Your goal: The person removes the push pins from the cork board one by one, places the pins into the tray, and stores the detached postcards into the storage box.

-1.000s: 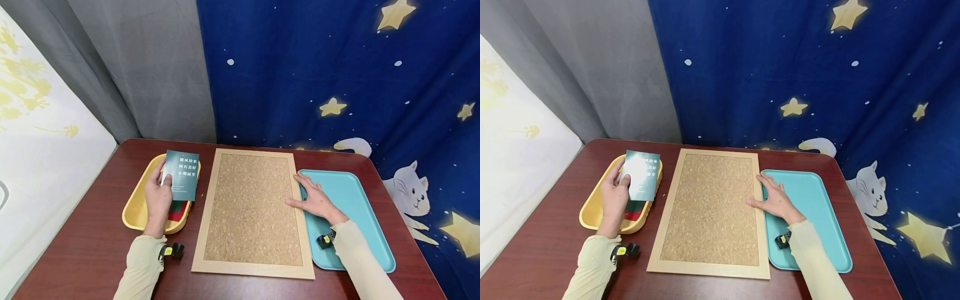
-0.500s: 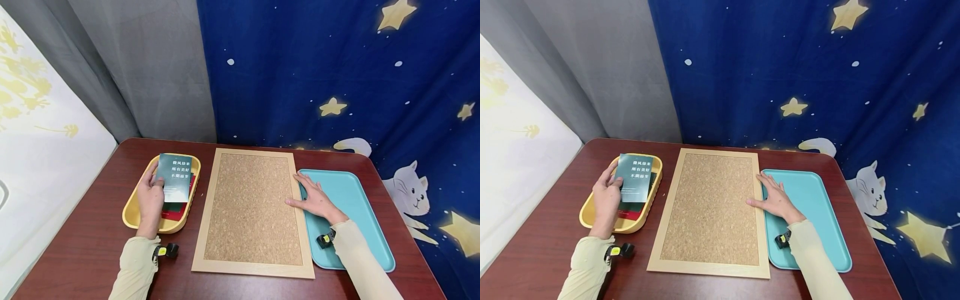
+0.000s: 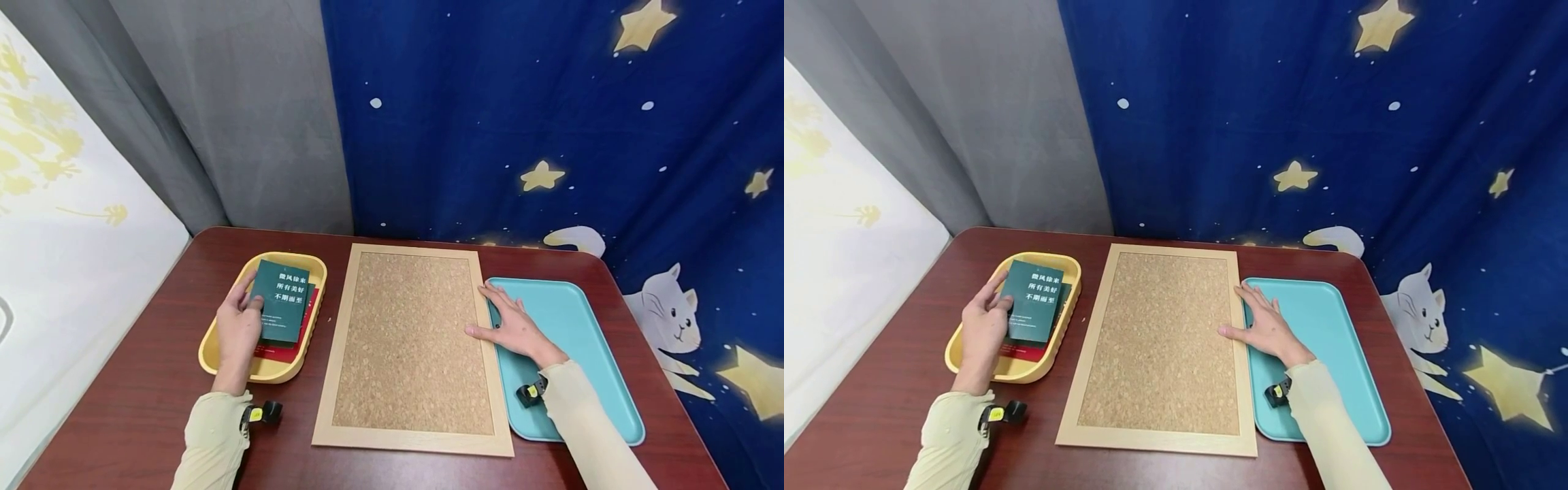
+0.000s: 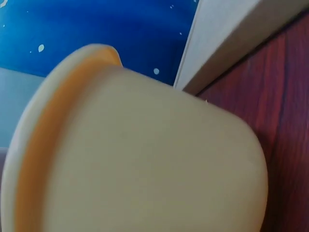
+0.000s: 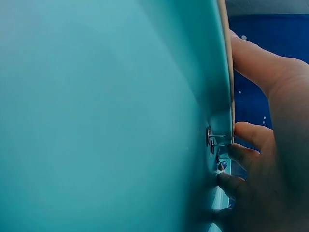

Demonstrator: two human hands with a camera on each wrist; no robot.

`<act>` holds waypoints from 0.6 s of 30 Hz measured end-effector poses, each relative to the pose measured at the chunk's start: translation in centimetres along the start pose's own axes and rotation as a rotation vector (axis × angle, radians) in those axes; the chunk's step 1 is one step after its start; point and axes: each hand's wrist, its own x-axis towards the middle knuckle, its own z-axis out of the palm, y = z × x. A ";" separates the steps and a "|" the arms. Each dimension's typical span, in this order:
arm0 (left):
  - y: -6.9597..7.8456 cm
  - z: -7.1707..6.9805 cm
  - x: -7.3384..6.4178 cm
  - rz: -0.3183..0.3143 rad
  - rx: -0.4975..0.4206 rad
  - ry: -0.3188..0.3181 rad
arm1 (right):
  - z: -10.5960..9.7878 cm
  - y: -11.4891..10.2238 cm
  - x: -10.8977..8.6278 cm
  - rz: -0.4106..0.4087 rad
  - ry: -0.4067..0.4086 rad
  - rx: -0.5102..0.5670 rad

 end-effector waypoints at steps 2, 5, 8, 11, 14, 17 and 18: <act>-0.1 -0.1 0.0 -0.002 0.038 -0.011 | 0.0 0.0 0.0 -0.001 -0.001 0.002; -0.1 -0.2 0.1 0.005 0.080 -0.027 | 0.1 0.1 0.0 -0.002 0.001 0.003; -0.1 -0.3 0.3 0.016 0.116 -0.032 | 0.1 0.0 0.0 -0.002 0.003 0.002; -0.2 -0.4 0.3 0.028 0.155 -0.028 | 0.0 0.0 0.0 -0.001 0.003 0.003; -0.3 -0.5 0.4 0.035 0.186 -0.020 | 0.0 0.0 0.0 0.000 0.002 0.003; -0.3 -0.6 0.4 0.046 0.205 -0.012 | 0.0 -0.1 0.0 0.001 0.001 0.003; -0.4 -0.6 0.3 0.052 0.209 -0.011 | 0.1 -0.1 0.0 0.000 0.001 0.004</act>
